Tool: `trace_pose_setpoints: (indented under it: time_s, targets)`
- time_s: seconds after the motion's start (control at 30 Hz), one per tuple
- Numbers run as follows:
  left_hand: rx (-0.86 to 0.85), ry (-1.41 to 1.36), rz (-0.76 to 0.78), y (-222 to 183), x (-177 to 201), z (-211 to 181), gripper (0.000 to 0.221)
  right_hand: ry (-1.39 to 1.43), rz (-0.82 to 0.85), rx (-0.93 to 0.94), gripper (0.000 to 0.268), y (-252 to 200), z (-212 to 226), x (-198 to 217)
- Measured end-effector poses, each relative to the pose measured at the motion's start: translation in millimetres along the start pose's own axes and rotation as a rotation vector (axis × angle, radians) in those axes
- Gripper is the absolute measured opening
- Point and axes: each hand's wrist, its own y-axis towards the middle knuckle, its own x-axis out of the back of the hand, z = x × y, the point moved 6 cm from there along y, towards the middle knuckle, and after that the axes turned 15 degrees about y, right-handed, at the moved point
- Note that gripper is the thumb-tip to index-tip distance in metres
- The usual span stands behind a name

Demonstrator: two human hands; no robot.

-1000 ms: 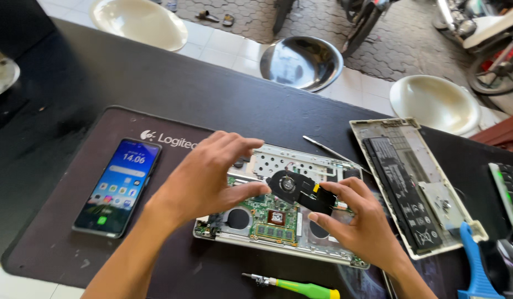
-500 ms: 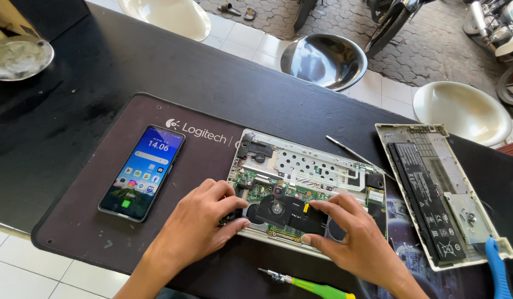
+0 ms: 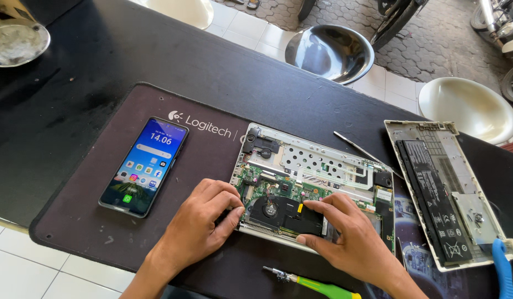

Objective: The person places a cooling fan into a disassembled laptop chassis and uses a screwdriver to secure it with screws. The person repeatedly tightens screws around the fan and motherboard area.

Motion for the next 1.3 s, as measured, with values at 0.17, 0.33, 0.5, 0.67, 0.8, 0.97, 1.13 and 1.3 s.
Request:
trace_pose_setpoints:
  time_s: [0.17, 0.33, 0.5, 0.67, 0.8, 0.97, 1.13, 1.3]
  targets:
    - [0.045, -0.077, -0.032, -0.7, 0.4, 3.9, 0.005, 0.007, 0.011, 0.012, 0.057, 4.0, 3.3, -1.5]
    - [0.058, -0.091, -0.023, -1.6, -0.8, 5.4, 0.007, 0.023, 0.023, 0.005, 0.056, 7.1, 4.2, -3.2]
    - [0.06, -0.092, -0.024, -0.7, 0.1, 5.2, 0.009, 0.027, 0.046, -0.032, 0.056, 6.7, -1.7, -3.9]
    - [0.062, -0.088, -0.031, -1.6, -1.0, 5.3, 0.009, 0.004, 0.058, -0.051, 0.057, 8.4, -1.2, -2.8]
    - [0.053, -0.08, -0.026, -2.3, -1.9, 5.1, 0.008, -0.004, 0.061, -0.045, 0.059, 9.3, 2.1, -2.3]
    - [0.054, -0.078, -0.009, -3.0, -4.2, 5.8, 0.009, -0.005, 0.064, -0.039, 0.06, 8.8, 3.1, -3.0]
    - [0.055, -0.068, -0.009, -3.0, -3.5, 4.6, 0.009, -0.006, 0.056, -0.03, 0.059, 9.1, 4.8, -3.6]
    - [0.048, -0.063, -0.012, -2.7, -3.7, 4.3, 0.008, -0.006, 0.049, -0.023, 0.058, 7.2, 4.1, -3.9]
